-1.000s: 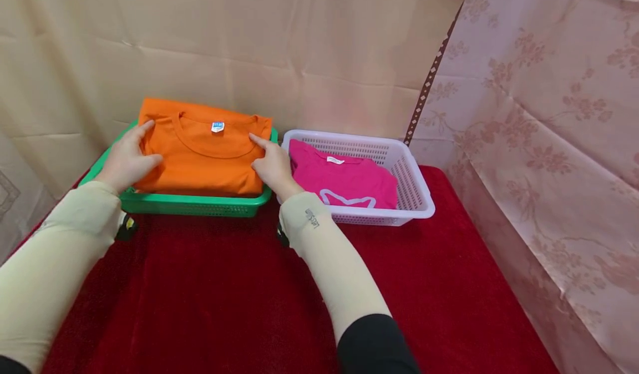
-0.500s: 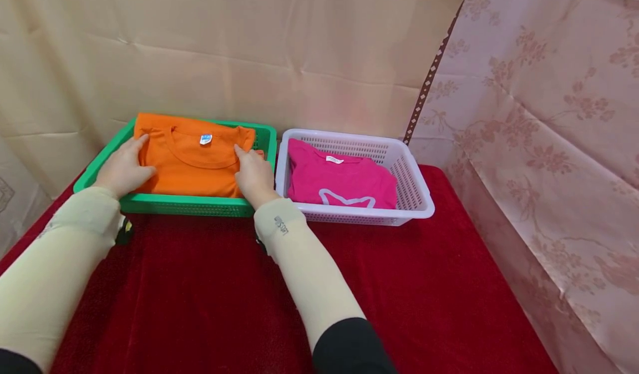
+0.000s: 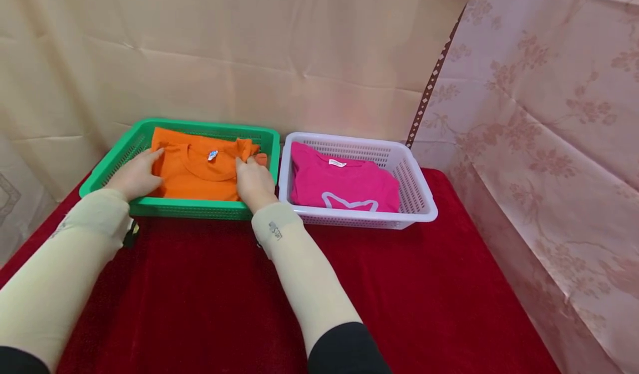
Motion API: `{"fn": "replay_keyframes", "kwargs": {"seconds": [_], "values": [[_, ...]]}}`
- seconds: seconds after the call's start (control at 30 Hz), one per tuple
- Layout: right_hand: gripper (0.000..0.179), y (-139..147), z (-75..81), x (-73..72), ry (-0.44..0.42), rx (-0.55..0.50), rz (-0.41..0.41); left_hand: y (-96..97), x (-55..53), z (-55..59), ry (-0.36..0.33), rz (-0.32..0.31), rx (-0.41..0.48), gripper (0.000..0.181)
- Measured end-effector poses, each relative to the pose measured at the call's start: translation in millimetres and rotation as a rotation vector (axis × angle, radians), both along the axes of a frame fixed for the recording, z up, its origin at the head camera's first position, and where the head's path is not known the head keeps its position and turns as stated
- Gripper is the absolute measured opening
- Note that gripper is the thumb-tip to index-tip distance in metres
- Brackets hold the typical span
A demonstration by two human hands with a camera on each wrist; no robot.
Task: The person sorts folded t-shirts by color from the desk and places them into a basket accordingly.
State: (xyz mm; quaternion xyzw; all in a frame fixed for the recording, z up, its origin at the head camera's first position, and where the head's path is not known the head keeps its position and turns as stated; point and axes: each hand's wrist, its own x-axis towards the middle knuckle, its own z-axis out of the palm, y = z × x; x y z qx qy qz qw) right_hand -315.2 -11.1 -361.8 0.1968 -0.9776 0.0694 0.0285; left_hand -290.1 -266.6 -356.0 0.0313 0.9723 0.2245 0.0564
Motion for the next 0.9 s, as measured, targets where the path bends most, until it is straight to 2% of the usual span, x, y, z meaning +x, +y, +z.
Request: {"fn": "replay_keyframes", "kwargs": {"seconds": [0.13, 0.33, 0.53, 0.63, 0.73, 0.9], "values": [[0.049, -0.2, -0.6, 1.5, 0.012, 0.048, 0.002, 1.5, 0.7, -0.7, -0.020, -0.010, -0.028, 0.069], [0.021, -1.9, -2.3, 3.8, 0.081, 0.110, -0.040, 0.8, 3.4, -1.2, -0.065, 0.018, -0.093, 0.063], [0.020, -0.6, -2.6, 3.2, 0.154, 0.065, -0.091, 0.8, 4.2, -2.7, -0.023, 0.071, -0.124, 0.047], [0.027, 2.7, -2.2, 2.8, 0.179, -0.027, -0.111, 2.7, 5.5, -4.2, 0.023, 0.117, -0.136, 0.031], [0.033, 7.7, -2.5, 2.0, 0.183, -0.202, -0.126, 5.4, 7.3, -4.7, 0.079, 0.174, -0.153, 0.022], [0.030, 20.9, -3.3, 3.0, 0.130, -0.551, -0.113, 13.6, 11.3, -3.8, 0.202, 0.254, -0.151, 0.035]]}}
